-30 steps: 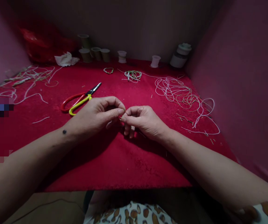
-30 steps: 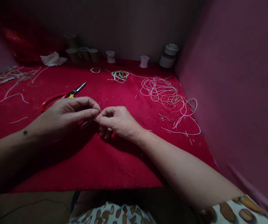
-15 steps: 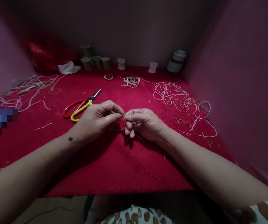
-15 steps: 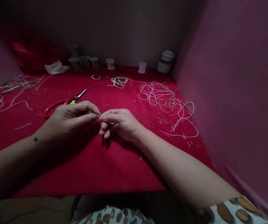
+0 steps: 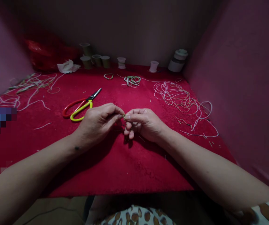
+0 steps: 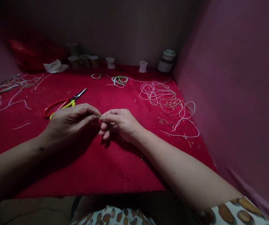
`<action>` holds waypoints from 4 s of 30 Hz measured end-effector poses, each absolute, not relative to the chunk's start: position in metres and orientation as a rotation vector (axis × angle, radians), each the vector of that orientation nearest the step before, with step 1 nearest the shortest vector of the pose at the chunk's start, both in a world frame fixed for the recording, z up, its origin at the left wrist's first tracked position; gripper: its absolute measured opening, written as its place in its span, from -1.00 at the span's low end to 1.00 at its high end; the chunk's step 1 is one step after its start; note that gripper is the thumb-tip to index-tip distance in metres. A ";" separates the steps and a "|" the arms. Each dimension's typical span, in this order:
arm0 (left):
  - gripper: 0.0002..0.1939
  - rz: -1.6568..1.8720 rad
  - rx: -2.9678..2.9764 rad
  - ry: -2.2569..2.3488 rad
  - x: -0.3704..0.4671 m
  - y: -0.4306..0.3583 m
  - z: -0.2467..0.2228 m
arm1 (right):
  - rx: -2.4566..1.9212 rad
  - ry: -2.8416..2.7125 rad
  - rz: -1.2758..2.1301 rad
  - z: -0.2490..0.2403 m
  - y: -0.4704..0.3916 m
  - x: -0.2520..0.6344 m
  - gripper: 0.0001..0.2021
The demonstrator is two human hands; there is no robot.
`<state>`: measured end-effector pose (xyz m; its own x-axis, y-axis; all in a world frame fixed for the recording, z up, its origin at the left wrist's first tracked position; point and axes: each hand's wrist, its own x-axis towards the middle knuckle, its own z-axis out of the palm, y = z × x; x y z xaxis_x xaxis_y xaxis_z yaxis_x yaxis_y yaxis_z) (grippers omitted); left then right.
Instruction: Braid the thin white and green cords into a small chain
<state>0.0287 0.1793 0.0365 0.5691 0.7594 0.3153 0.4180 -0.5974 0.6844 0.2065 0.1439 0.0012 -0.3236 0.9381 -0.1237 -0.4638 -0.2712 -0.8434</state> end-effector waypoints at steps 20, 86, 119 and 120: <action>-0.86 0.849 2.290 0.905 0.028 0.179 0.034 | -0.804 -0.893 1.779 0.001 0.144 0.207 -0.90; -0.92 0.744 2.121 0.976 0.032 0.177 0.028 | -1.030 -1.027 1.609 0.008 0.136 0.198 -0.82; -0.91 0.923 2.401 0.927 0.031 0.178 0.033 | -1.043 -1.004 1.615 0.008 0.136 0.198 -0.80; -0.91 0.942 2.445 0.908 0.030 0.178 0.033 | -1.035 -0.998 1.614 0.007 0.136 0.198 -0.81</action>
<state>0.0300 0.1784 0.0327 0.5697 0.6804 0.4609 0.4359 -0.7257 0.5324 0.1978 0.1359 0.0069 -0.2003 0.9642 -0.1735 -0.2757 -0.2254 -0.9344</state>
